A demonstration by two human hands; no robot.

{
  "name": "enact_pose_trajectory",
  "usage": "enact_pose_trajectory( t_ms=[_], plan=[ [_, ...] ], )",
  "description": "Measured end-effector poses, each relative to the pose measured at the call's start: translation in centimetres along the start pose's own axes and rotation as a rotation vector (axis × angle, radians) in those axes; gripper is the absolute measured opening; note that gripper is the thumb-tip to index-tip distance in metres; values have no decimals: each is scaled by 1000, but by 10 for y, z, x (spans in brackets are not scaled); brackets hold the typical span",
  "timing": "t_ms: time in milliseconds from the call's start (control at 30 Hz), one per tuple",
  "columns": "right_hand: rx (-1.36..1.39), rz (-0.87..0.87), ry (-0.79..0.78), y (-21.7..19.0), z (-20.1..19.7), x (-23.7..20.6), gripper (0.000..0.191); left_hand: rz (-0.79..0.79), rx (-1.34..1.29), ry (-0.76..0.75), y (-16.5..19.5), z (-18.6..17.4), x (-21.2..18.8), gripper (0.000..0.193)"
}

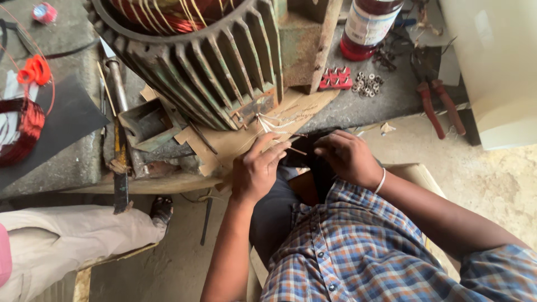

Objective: The person strips insulation from several white wires emerging from a motor housing using pliers, then inserts the wire ends into a red terminal block and tightens the screws with a screwdriver. The person works at a cluttered workbench with tools and parts nearby.

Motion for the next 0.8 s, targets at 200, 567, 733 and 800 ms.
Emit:
enact_pose_trajectory(
  t_ms=[200,567,733,800],
  plan=[
    [386,298,-17,-8,24,-5,23,-171,270,-228,-2,13,13,8],
    [683,469,-63,6,34,0,19,-124,144,-277,-8,11,21,10],
    [-119,-140,41,-16,26,3,14,-97,221,-291,-12,18,22,12],
    [-48,-34,17,-18,26,3,11,-71,266,-283,-13,20,22,15]
  ],
)
Point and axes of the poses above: each hand's wrist, its own x-axis towards the middle knuckle, its own z-axis out of the palm, y = z × x, the point moved 1 cm from there along x, towards the middle knuckle, and after that the axes turned 10 degrees about -z, right-handed, at the moved point
